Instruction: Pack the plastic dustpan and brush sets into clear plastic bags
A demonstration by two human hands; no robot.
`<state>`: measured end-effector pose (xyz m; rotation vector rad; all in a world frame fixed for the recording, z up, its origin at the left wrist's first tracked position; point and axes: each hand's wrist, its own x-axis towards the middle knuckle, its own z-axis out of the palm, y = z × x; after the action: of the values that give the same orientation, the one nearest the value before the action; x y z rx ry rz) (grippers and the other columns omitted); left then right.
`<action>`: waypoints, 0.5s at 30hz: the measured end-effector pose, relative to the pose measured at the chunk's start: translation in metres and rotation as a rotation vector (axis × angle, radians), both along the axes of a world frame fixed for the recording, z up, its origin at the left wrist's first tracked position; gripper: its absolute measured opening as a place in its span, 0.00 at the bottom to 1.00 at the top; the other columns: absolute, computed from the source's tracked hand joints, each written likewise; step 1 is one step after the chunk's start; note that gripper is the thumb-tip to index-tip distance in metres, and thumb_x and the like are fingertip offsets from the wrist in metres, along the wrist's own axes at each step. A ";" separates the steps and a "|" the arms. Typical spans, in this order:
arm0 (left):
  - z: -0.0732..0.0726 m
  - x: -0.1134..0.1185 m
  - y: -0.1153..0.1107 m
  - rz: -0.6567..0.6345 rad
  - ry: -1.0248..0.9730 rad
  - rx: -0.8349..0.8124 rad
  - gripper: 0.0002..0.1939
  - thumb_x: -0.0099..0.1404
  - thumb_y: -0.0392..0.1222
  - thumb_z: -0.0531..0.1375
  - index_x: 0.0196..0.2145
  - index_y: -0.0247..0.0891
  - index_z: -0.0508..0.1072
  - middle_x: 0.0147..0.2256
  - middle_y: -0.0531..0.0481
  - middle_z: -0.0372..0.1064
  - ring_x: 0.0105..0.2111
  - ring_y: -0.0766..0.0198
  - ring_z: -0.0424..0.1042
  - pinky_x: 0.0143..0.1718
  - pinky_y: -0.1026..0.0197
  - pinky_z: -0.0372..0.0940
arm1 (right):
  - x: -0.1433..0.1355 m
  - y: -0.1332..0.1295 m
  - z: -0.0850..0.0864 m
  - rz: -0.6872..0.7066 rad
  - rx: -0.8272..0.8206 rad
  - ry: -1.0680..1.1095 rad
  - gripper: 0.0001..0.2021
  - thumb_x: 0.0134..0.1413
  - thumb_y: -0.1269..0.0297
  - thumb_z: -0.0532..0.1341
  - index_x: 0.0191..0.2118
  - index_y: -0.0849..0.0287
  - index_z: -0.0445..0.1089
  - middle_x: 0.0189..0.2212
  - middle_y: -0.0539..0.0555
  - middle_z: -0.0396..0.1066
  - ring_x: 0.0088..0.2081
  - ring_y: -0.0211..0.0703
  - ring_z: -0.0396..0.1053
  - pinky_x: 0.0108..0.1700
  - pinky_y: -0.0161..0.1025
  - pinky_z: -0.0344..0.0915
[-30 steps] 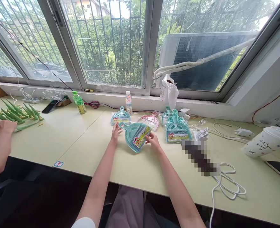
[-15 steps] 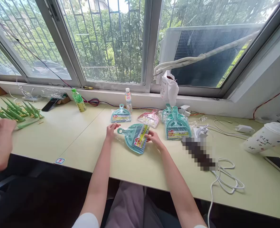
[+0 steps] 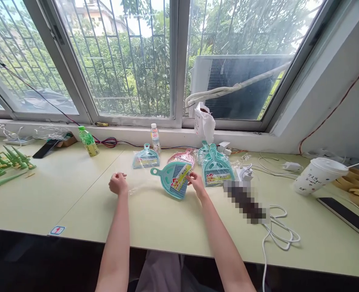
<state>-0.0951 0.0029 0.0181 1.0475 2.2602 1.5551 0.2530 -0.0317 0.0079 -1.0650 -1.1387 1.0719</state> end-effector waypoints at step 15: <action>-0.023 0.105 0.001 -1.047 -0.328 0.035 0.30 0.59 0.65 0.55 0.46 0.36 0.70 0.45 0.41 0.73 0.46 0.50 0.71 0.48 0.49 0.65 | -0.031 0.002 -0.018 -0.069 -0.083 0.190 0.20 0.33 0.53 0.70 0.33 0.60 0.69 0.30 0.52 0.73 0.28 0.40 0.71 0.31 0.39 0.72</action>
<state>0.0096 0.0043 -0.0047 1.4826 1.1110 1.1470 0.2223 -0.0296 -0.0096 -1.0357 -0.9070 1.1481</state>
